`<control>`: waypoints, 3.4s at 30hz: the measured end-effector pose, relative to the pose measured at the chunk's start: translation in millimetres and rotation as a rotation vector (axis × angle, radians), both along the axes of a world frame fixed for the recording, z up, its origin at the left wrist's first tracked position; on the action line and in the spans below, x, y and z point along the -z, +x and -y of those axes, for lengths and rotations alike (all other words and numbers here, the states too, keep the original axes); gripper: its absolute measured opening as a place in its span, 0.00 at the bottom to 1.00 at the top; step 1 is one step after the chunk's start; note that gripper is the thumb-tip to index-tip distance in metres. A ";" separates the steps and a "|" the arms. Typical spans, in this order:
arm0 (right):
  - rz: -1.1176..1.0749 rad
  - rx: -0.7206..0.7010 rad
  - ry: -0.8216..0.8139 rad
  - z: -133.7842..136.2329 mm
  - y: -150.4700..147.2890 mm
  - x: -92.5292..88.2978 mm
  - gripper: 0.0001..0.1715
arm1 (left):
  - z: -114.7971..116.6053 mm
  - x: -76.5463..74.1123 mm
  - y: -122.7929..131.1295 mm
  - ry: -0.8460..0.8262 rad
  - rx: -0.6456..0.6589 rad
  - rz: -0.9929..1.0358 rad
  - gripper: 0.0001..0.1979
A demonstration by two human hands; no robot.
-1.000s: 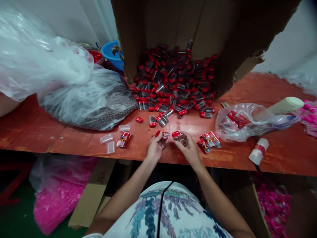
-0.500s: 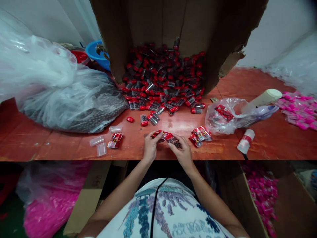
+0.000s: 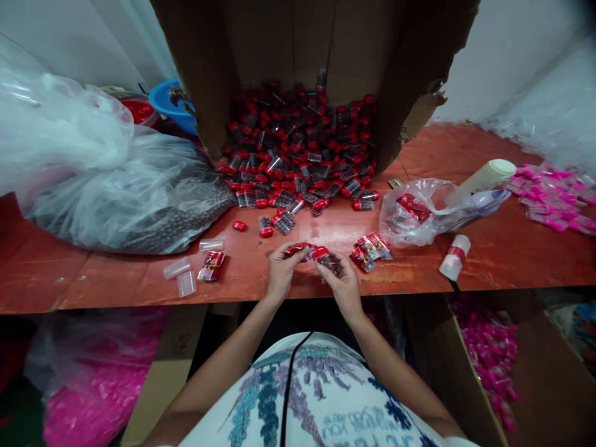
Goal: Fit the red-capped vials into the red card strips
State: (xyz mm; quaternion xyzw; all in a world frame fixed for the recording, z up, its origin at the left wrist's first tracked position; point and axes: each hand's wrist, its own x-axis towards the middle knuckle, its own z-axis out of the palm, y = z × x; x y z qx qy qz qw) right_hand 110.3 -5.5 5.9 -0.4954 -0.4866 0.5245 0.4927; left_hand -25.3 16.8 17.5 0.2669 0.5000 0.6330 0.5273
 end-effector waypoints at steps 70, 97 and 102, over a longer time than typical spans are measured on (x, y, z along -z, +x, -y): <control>0.203 0.067 0.154 -7.9 21.2 2.0 0.14 | -4.0 -4.6 22.0 -0.061 0.190 -0.122 0.15; 0.281 0.027 0.365 -8.2 54.9 27.2 0.17 | 8.9 11.5 50.9 -0.182 0.393 0.112 0.19; 0.458 0.043 0.362 -12.3 81.4 28.4 0.22 | 8.1 16.0 66.7 -0.227 0.460 0.137 0.19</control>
